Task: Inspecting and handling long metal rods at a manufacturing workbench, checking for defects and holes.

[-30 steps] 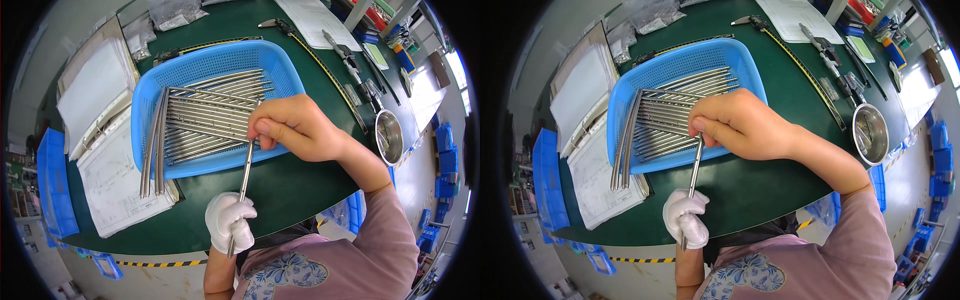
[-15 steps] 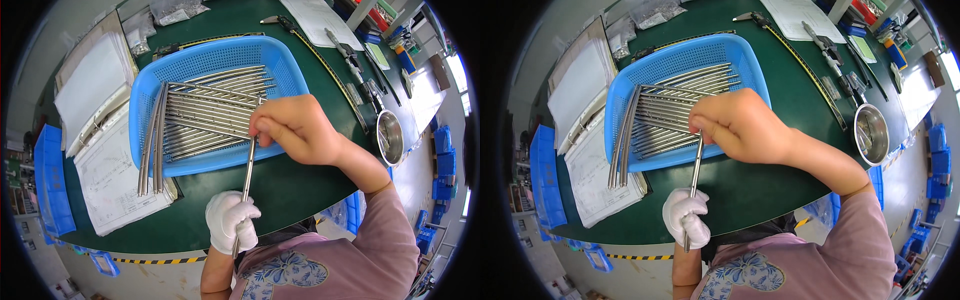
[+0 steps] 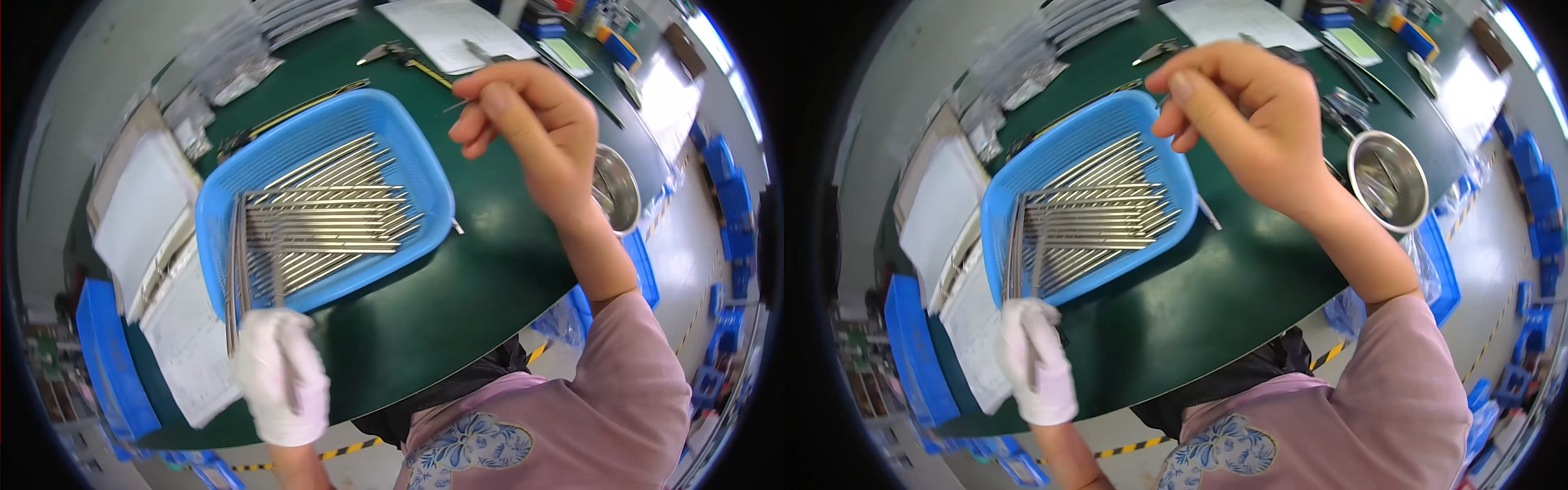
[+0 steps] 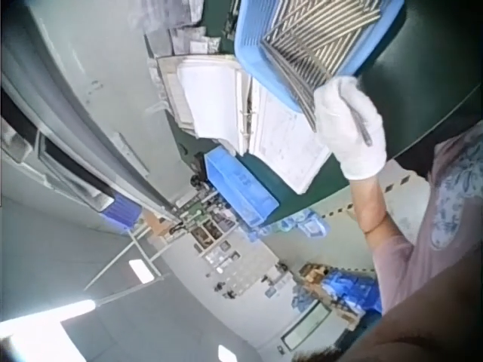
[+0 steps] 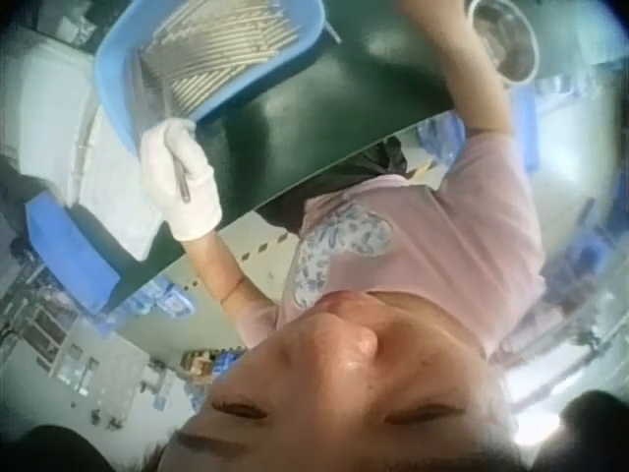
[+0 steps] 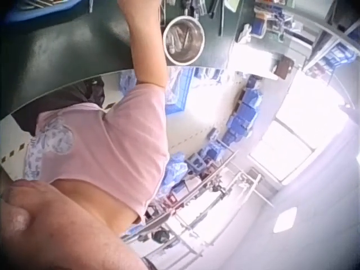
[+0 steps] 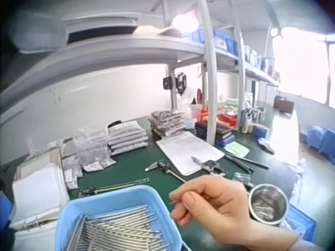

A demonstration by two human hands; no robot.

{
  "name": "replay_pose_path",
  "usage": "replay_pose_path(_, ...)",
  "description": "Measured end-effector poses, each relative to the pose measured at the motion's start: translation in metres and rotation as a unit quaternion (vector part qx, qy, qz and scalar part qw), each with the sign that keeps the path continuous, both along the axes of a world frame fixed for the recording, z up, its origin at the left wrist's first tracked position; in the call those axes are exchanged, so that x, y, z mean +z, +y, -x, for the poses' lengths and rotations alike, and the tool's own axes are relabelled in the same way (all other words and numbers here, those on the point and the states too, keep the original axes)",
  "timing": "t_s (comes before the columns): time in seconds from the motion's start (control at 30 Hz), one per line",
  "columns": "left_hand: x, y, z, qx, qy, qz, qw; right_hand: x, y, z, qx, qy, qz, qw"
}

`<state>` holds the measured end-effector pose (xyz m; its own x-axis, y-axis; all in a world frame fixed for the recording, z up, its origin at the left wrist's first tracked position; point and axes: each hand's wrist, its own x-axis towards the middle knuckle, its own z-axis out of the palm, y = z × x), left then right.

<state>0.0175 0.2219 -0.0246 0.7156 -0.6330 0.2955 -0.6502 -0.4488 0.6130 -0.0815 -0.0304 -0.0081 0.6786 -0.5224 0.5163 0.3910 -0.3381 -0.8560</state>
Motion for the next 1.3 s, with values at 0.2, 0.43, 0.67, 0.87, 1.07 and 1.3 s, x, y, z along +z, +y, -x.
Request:
replay_pose_path(0.2, 0.014, -0.027, -0.058, -0.093, -0.187, -0.186, 0.96, -0.072, -0.005, 0.048, -0.155, 0.15, 0.211, 0.953)
replay_pose_path(0.43, 0.014, -0.014, -0.082, -0.215, -0.195, -0.312, 0.905, -0.095, 0.032, 0.093, -0.184, 0.155, 0.286, 0.927)
replay_pose_path(0.67, 0.014, -0.001, -0.077, -0.145, -0.15, -0.3, 0.931, -0.05, -0.035, 0.184, -0.453, 0.227, 0.335, 0.794)
replay_pose_path(0.87, 0.029, -0.012, -0.055, -0.135, -0.166, -0.24, 0.947, -0.05, -0.07, 0.205, -0.311, 0.352, 0.35, 0.811)
replay_pose_path(1.07, 0.049, -0.048, 0.002, -0.197, -0.3, -0.285, 0.889, -0.046, -0.077, 0.178, -0.214, 0.425, 0.383, 0.792)
replay_pose_path(1.3, 0.004, -0.062, 0.039, -0.274, -0.128, -0.103, 0.948, -0.019, -0.064, 0.162, -0.274, 0.319, 0.409, 0.81)
